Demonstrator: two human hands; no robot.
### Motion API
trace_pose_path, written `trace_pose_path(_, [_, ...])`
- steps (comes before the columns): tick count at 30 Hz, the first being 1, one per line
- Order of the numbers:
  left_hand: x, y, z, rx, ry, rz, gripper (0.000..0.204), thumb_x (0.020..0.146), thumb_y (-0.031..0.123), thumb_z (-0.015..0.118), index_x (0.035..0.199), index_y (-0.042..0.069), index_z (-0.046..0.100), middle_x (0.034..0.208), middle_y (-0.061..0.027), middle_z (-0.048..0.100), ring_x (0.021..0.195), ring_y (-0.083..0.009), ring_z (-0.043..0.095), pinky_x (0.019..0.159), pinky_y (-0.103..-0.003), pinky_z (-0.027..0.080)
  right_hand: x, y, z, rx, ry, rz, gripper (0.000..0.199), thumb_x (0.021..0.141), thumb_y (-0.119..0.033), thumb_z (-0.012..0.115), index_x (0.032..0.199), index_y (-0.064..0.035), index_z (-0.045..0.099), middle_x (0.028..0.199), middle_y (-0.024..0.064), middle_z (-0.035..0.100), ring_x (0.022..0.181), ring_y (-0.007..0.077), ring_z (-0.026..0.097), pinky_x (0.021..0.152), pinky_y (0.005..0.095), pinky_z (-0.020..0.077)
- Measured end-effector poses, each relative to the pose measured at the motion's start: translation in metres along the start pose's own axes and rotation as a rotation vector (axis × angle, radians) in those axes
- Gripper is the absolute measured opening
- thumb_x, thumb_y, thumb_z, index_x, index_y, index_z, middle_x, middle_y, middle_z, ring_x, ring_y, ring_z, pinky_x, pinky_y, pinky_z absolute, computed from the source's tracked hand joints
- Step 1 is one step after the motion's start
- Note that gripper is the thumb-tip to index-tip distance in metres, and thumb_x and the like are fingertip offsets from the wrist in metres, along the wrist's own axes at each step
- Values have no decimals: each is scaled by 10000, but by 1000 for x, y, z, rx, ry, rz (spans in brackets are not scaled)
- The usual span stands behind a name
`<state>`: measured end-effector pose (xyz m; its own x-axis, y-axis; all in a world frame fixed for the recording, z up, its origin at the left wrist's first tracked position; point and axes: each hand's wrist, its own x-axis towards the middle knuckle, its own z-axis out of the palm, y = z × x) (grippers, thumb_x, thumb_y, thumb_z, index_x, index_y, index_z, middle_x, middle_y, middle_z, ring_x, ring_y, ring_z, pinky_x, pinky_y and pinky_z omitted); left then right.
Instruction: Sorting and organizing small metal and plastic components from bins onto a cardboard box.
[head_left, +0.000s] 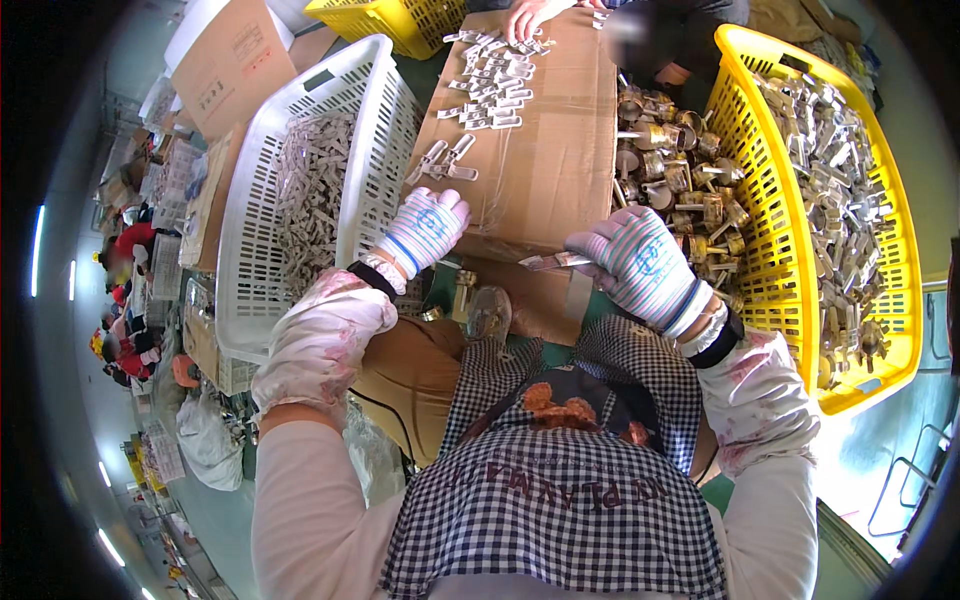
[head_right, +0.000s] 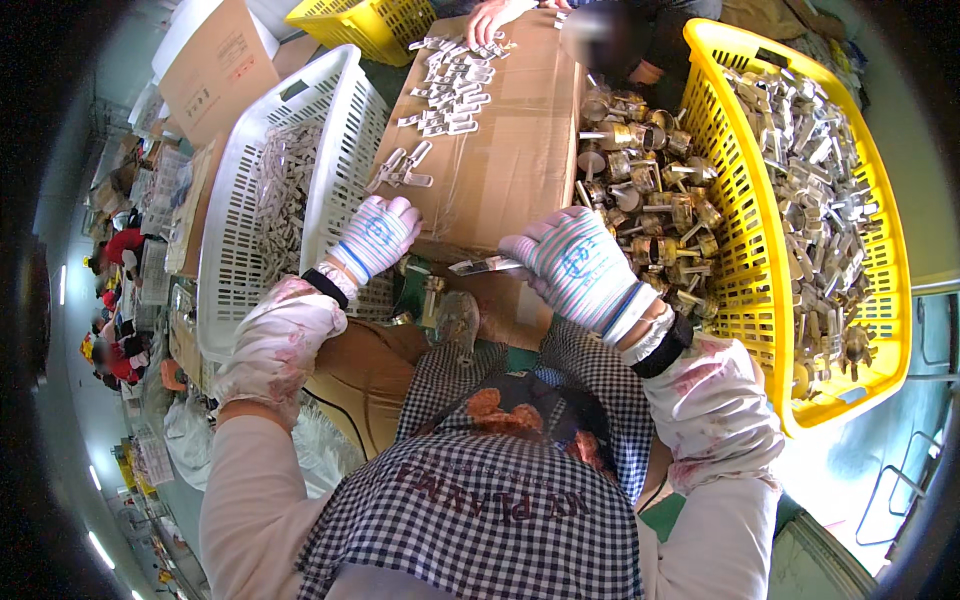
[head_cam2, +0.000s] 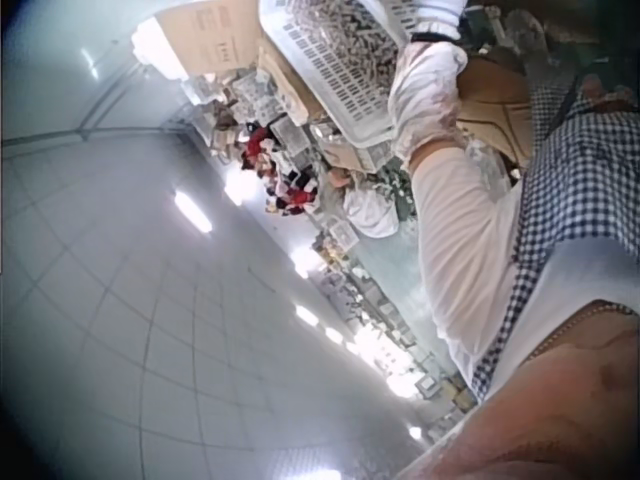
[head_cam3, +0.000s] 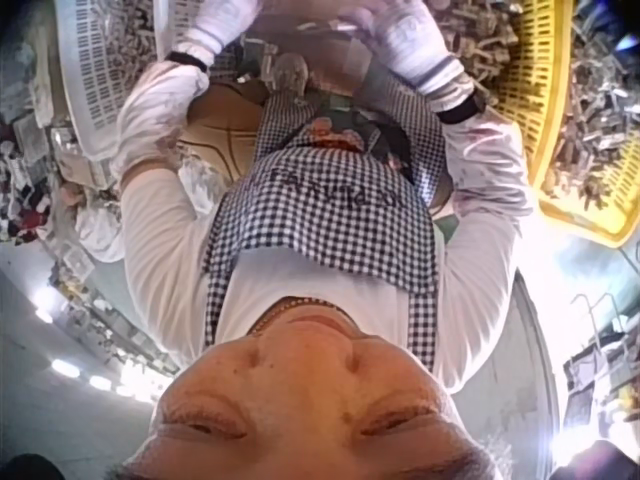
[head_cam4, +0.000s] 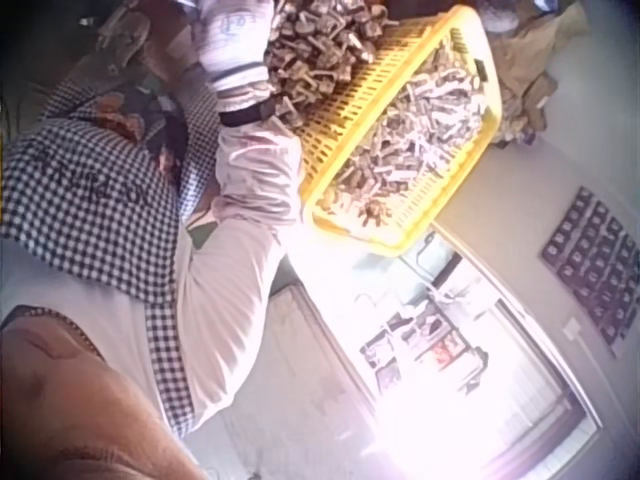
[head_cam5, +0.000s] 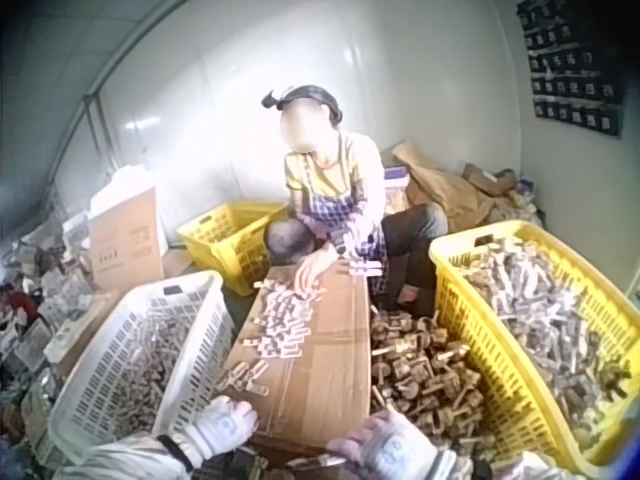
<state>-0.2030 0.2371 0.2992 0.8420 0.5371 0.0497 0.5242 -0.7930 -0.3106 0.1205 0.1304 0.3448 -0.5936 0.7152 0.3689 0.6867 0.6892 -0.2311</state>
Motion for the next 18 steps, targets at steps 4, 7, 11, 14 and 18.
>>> trace_pose_path(4, [-5, 10, 2, -44, -101, 15, 106, 834, 223, 620, 833, 118, 632, 795, -57, 556, 696, -244, 585, 685, -386, 449, -2, 2, 2, -2, -13, 10, 291, 779, -246, 655, 1053, -159, 611, 851, 30, 629, 843, 243, 615, 781, 385, 434])
trace_pose_path(7, [-11, 8, 4, -76, -140, 16, 136, 844, 231, 602, 877, 110, 655, 816, -80, 583, 717, -240, 602, 716, -383, 479, 1, 1, -1, 6, -38, 12, 292, 775, -237, 656, 1052, -158, 611, 855, 31, 629, 846, 242, 617, 790, 384, 435])
trace_pose_path(11, [-14, 11, -12, -249, -299, -72, 416, 905, 373, 524, 1174, 60, 574, 1048, -162, 637, 924, -321, 627, 859, -422, 475, 0, 4, 0, -3, -32, 6, 293, 769, -229, 660, 1048, -156, 611, 851, 33, 629, 839, 244, 619, 792, 385, 439])
trace_pose_path(14, [-2, 31, -62, -314, -806, -279, 798, 900, 536, 493, 1466, 30, 244, 1160, -276, 608, 1095, -398, 588, 980, -447, 424, -1, 4, -1, 6, -43, 12, 291, 768, -227, 662, 1045, -154, 612, 846, 35, 629, 833, 247, 621, 787, 389, 446])
trace_pose_path(18, [-2, 36, -78, -385, -946, -373, 880, 858, 526, 562, 1486, 35, 188, 1102, -298, 623, 1061, -415, 603, 950, -448, 453, 1, 1, 1, 34, -37, 12, 271, 787, -242, 659, 1038, -149, 616, 834, 38, 628, 831, 249, 622, 771, 392, 453])
